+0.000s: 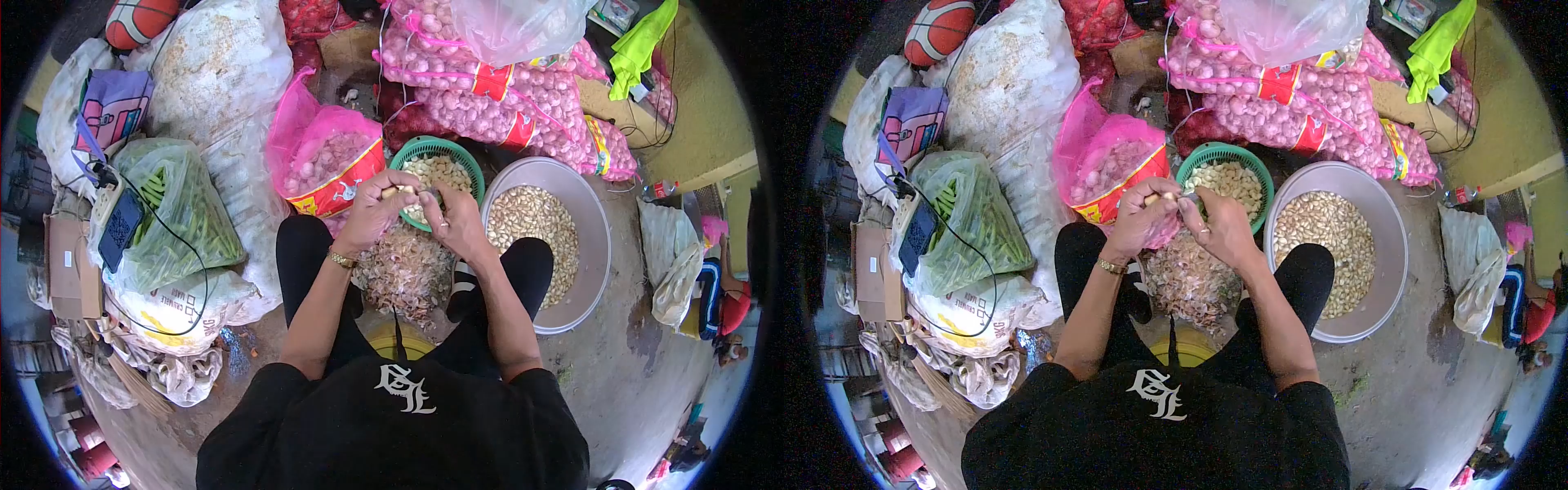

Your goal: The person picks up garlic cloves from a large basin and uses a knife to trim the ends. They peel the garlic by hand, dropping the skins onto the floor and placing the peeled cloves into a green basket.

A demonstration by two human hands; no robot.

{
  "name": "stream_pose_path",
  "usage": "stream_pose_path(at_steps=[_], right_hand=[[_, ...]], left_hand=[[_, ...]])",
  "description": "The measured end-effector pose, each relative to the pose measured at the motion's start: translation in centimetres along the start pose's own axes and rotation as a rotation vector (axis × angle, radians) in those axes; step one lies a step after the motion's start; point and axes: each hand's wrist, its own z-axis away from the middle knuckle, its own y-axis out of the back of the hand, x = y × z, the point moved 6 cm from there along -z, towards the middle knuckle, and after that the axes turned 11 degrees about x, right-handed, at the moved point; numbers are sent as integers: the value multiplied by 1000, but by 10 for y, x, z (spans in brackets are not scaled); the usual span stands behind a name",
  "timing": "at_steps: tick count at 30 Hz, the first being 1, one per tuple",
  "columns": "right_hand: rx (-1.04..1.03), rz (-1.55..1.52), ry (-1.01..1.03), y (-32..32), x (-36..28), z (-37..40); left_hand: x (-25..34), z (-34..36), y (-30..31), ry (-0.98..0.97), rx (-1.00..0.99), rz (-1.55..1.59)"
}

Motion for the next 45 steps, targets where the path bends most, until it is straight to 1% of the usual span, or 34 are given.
stream_pose_path(at_steps=[2,3,5,6,8,12,14,15,17,18,20,21,23,24,26,27,29,33,35,36,38,42,44,45], right_hand=[[48,-118,-42,6,-3,0],[47,-121,-40,7,-3,1],[6,-82,-73,8,0,2],[9,-82,-75,10,-1,1],[-8,-95,-13,13,-7,1],[-44,-101,33,12,-1,5],[-44,-139,30,13,-7,4],[-45,-139,30,13,-12,2],[62,-212,36,20,-25,-2],[61,-212,35,16,-25,-3],[198,-221,112,18,-27,-8],[198,-222,112,18,-28,-8],[232,-119,72,20,-30,-8],[231,-119,73,22,-31,-8],[99,34,-38,18,-25,-7],[98,35,-39,18,-23,-6],[80,108,41,14,-22,-6],[63,144,74,12,-20,-5],[68,142,72,11,-21,-5],[68,143,71,12,-20,-5],[65,152,89,11,-21,-5],[67,140,84,11,-21,-6],[53,140,89,10,-20,-7],[53,141,88,10,-19,-7]], left_hand=[[-16,0,18,255,107,206],[-13,0,16,253,109,205],[3,-3,10,53,79,115],[1,-3,11,55,77,114],[-5,-1,14,79,92,172],[-1,-2,16,41,103,206],[-3,-2,21,102,90,254],[-3,-2,20,102,91,255],[-2,-2,20,92,102,195],[-2,-1,18,93,103,195],[1,1,13,60,75,184],[0,2,14,60,76,183],[-3,2,15,82,89,71],[-3,2,14,81,89,71],[-2,2,11,89,61,124],[-3,2,12,90,62,126],[-8,1,15,112,71,76],[-5,1,11,92,38,142],[-15,2,19,178,56,63],[-14,1,17,178,55,63],[-8,1,12,104,53,69],[-9,1,11,84,48,123],[-18,1,18,119,56,-35],[-16,1,15,119,55,-35]])
